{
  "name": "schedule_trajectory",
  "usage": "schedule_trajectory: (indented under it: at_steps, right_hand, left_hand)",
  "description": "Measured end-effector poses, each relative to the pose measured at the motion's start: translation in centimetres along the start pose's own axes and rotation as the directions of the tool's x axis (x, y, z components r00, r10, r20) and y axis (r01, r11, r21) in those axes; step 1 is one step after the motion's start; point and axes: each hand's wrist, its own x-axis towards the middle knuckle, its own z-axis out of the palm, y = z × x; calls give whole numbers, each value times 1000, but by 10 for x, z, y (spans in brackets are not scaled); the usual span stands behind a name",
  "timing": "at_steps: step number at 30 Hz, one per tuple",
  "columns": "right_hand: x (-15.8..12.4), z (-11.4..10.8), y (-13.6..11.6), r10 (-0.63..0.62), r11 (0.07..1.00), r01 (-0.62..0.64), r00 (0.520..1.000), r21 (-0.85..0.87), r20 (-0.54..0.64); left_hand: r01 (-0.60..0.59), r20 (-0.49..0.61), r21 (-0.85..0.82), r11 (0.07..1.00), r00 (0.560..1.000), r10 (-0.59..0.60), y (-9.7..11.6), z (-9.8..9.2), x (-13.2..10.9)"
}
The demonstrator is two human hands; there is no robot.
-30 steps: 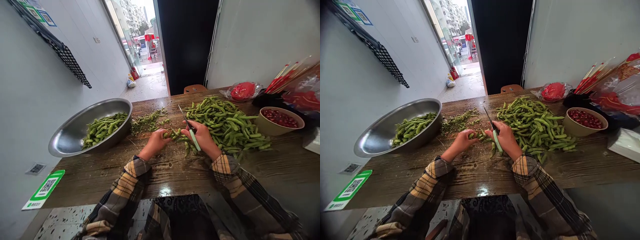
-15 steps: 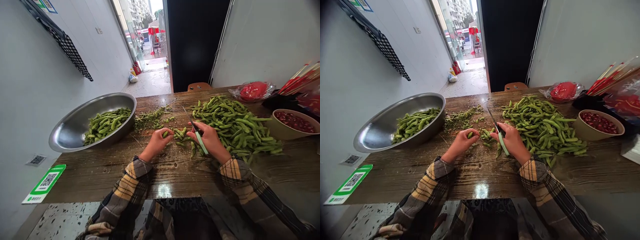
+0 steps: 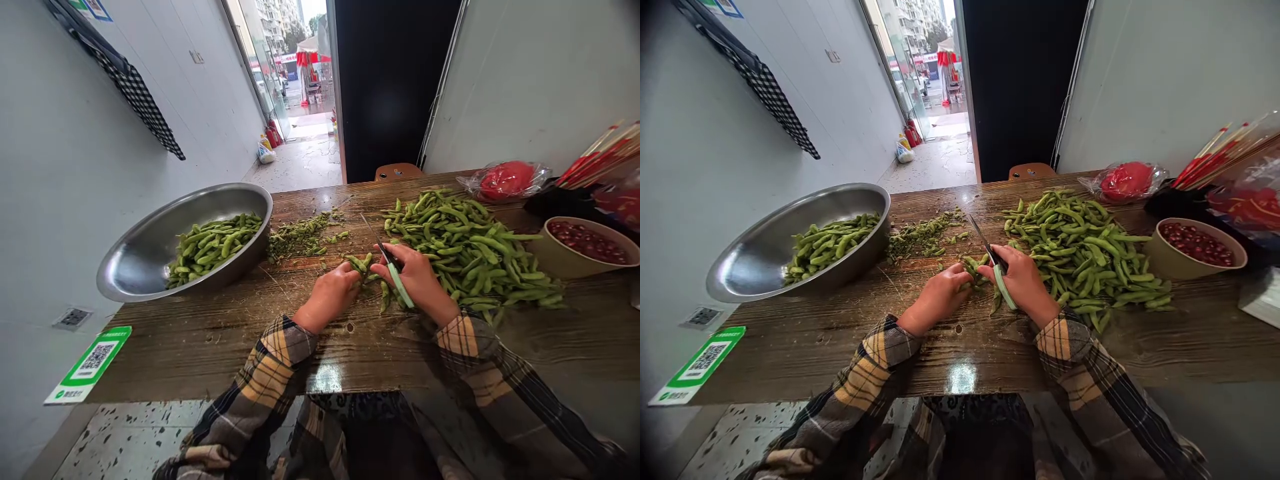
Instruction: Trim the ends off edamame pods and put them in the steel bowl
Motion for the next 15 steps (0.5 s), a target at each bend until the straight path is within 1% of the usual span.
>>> schedule_trajectory:
  at_steps: [2,3,5,8,10,11,13,15]
  right_hand:
    - [0,0,0,-2,1000,2,1000,1,2]
    - [0,1,0,-1,1000,1,1000,-1,6]
    - [-1,1,0,1,1000,-1,1000,-14,26]
    - [-3,1,1,-7,998,12,997,-59,82]
    - [-4,1,0,-14,996,25,991,-81,134]
    - [-5,1,0,-14,996,28,987,-86,159]
    - [-6,0,-2,-14,995,33,978,-90,208]
    - [-6,-1,-4,-19,995,44,969,-95,248]
  left_hand:
    - [25,-91,-147,989,995,-39,-5,-3,2]
    - [47,-131,-240,970,988,-81,-7,-5,3]
    - [101,-166,-440,892,967,-192,-11,-11,3]
    - [141,-118,-704,696,943,-310,-14,-18,2]
    - [145,-79,-812,565,932,-354,-14,-20,0]
    - [151,-62,-845,513,925,-375,-14,-20,-1]
    - [157,-44,-882,445,912,-409,-14,-20,-2]
    - [148,-46,-896,420,907,-418,-12,-20,-3]
